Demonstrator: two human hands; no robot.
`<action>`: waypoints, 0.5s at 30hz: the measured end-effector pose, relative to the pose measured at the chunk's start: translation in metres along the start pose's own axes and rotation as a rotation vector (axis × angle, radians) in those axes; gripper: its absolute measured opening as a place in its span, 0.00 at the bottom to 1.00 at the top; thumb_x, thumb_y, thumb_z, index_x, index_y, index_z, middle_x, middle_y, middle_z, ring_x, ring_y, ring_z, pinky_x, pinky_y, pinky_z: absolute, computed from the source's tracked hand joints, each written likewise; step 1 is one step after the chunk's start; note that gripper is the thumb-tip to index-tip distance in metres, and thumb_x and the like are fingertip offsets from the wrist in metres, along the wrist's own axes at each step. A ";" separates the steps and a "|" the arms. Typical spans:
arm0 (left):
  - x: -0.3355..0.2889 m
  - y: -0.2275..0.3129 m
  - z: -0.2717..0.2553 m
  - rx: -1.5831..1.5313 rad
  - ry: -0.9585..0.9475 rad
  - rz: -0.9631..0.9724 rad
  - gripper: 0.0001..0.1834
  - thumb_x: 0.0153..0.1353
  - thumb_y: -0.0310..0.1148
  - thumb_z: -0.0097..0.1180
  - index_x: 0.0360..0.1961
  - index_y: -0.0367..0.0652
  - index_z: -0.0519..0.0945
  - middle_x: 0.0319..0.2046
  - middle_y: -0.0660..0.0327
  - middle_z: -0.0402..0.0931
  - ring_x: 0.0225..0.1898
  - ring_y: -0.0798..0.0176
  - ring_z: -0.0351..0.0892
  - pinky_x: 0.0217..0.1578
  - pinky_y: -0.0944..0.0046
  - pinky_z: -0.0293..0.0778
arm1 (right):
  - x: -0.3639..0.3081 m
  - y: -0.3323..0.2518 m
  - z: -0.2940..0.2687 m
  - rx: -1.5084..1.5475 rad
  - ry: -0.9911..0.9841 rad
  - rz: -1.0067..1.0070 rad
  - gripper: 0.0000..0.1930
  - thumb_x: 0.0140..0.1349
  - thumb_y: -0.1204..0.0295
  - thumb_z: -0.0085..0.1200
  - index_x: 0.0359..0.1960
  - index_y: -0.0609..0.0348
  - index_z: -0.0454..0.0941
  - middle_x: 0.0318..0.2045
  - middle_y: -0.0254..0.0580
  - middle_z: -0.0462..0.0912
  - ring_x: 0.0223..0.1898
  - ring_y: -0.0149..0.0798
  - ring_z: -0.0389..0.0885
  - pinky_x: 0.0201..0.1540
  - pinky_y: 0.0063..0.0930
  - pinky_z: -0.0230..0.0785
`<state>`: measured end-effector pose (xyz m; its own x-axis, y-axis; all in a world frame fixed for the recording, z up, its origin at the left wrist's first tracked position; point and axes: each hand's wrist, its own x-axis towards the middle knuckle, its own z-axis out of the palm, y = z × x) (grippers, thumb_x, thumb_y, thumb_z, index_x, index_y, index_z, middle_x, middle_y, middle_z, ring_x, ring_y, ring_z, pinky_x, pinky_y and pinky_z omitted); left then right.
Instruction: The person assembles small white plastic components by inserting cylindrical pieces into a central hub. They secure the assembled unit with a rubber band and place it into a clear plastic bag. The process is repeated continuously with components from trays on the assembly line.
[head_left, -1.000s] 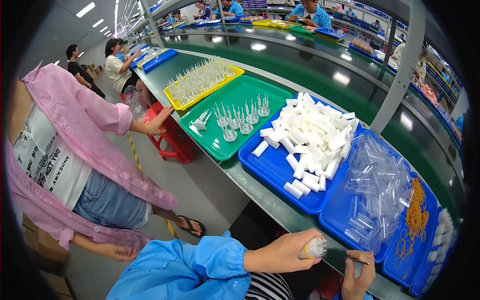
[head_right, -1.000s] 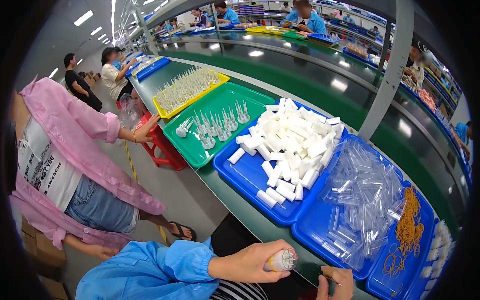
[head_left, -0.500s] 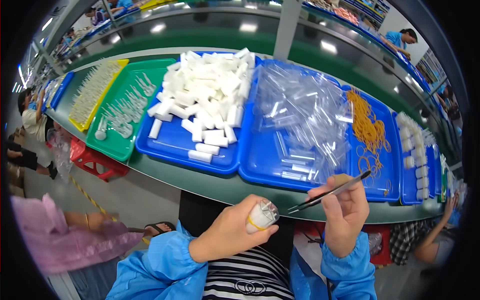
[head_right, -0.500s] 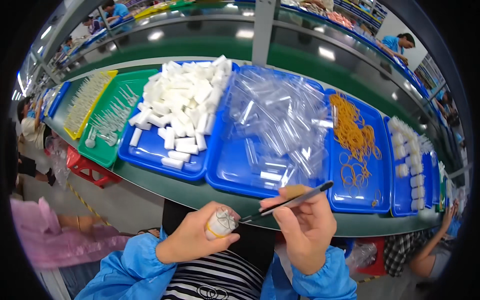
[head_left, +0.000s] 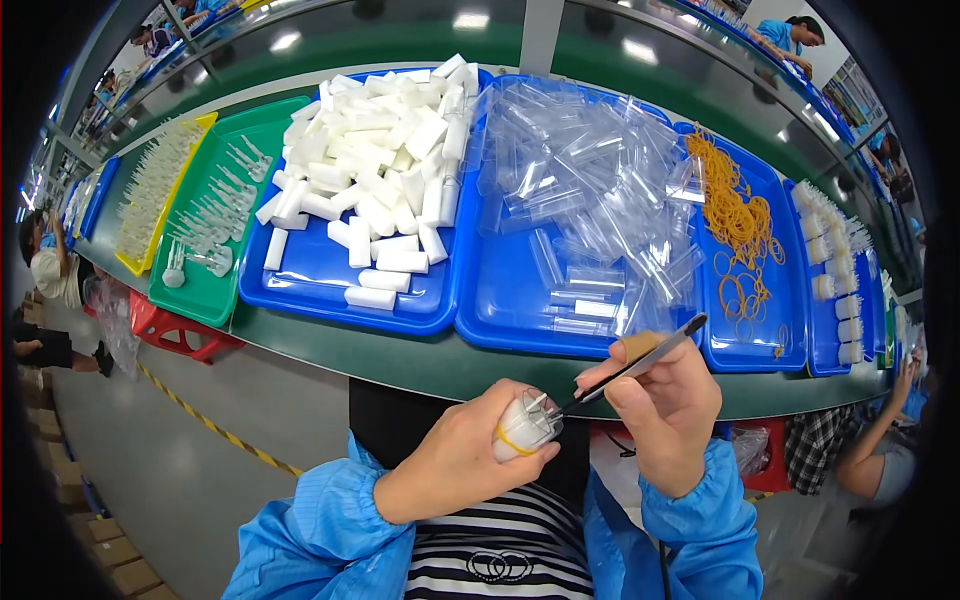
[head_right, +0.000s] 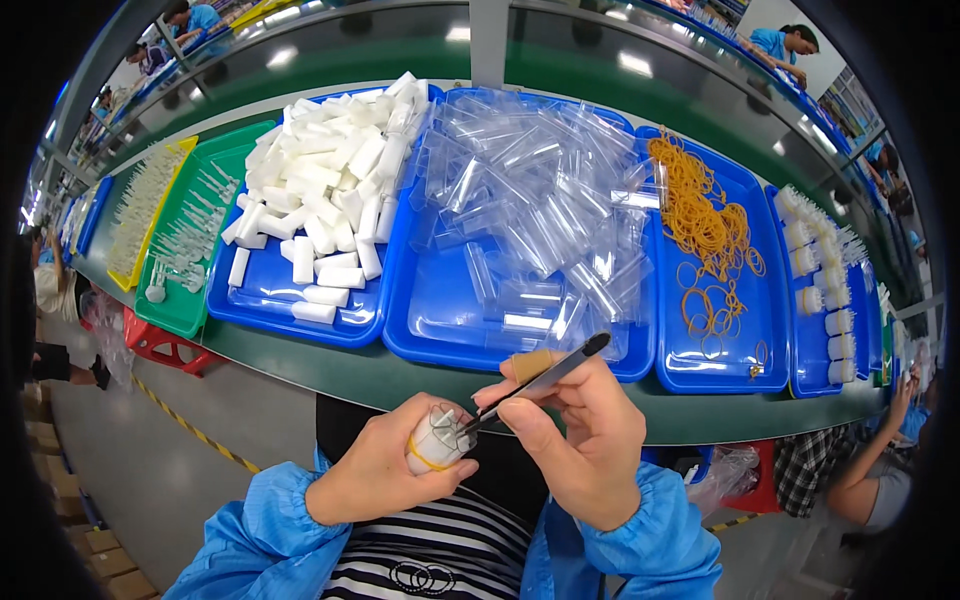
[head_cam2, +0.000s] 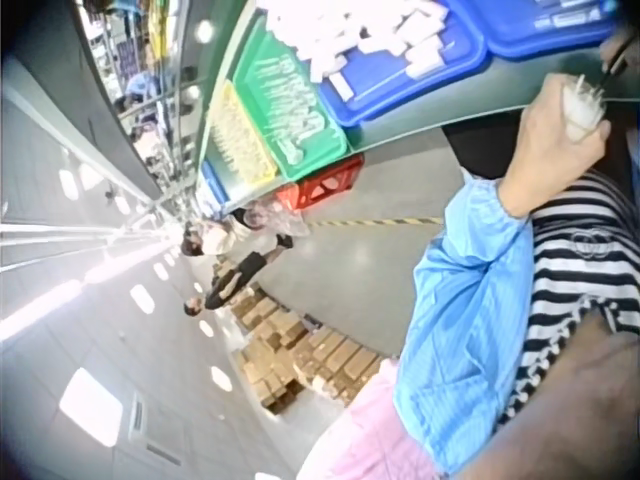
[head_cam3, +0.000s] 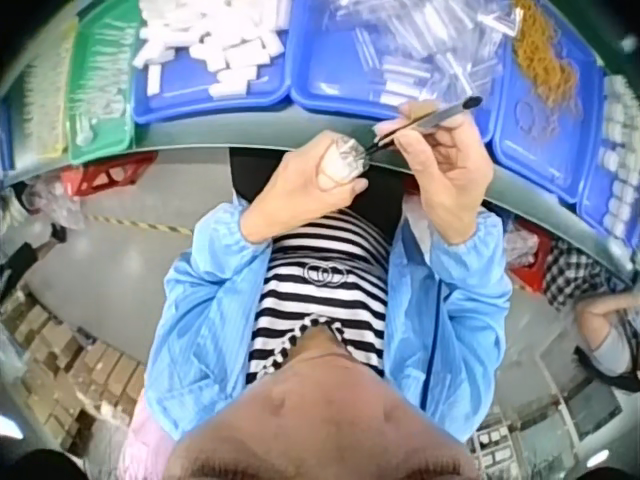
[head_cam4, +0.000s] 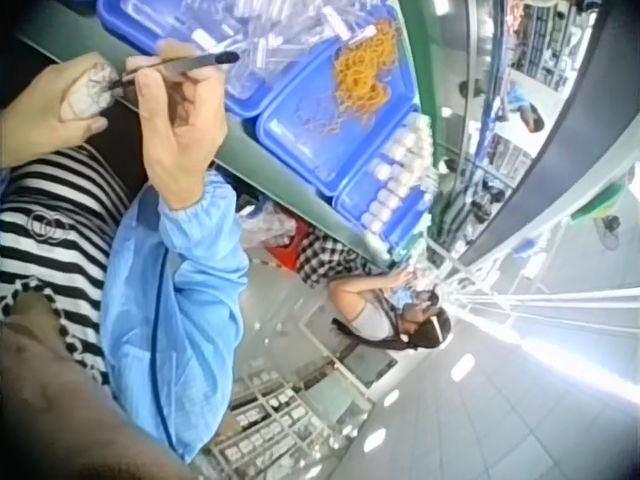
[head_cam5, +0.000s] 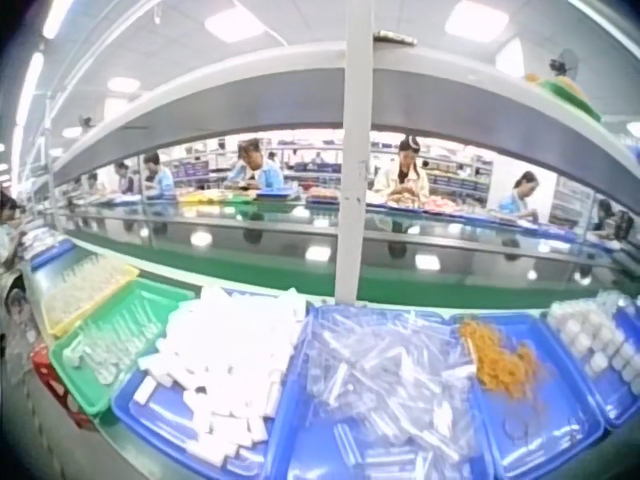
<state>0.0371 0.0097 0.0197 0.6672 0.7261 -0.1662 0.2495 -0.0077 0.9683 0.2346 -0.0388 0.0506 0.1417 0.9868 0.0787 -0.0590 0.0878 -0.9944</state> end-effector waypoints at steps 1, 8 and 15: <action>0.001 -0.001 0.000 -0.003 -0.001 0.011 0.24 0.56 0.34 0.69 0.50 0.37 0.73 0.36 0.51 0.83 0.37 0.53 0.87 0.38 0.60 0.80 | 0.001 0.000 -0.001 0.014 -0.023 0.025 0.15 0.67 0.80 0.56 0.52 0.71 0.70 0.40 0.52 0.86 0.45 0.37 0.85 0.51 0.31 0.77; 0.002 0.002 -0.003 -0.162 -0.116 -0.095 0.22 0.57 0.34 0.69 0.48 0.37 0.74 0.34 0.56 0.81 0.36 0.64 0.82 0.39 0.63 0.77 | 0.000 -0.001 -0.004 -0.370 -0.212 -0.232 0.08 0.60 0.80 0.62 0.41 0.62 0.82 0.39 0.42 0.87 0.37 0.36 0.86 0.40 0.27 0.78; 0.003 0.001 -0.003 -0.255 -0.157 -0.151 0.22 0.57 0.36 0.69 0.48 0.38 0.75 0.36 0.58 0.80 0.36 0.67 0.79 0.39 0.65 0.75 | -0.006 0.007 0.001 -0.272 -0.063 -0.280 0.08 0.58 0.84 0.60 0.39 0.62 0.83 0.41 0.45 0.86 0.38 0.39 0.86 0.39 0.29 0.79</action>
<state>0.0367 0.0139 0.0206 0.7413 0.5909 -0.3184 0.1834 0.2780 0.9429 0.2323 -0.0443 0.0436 0.0534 0.9369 0.3456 0.2380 0.3242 -0.9156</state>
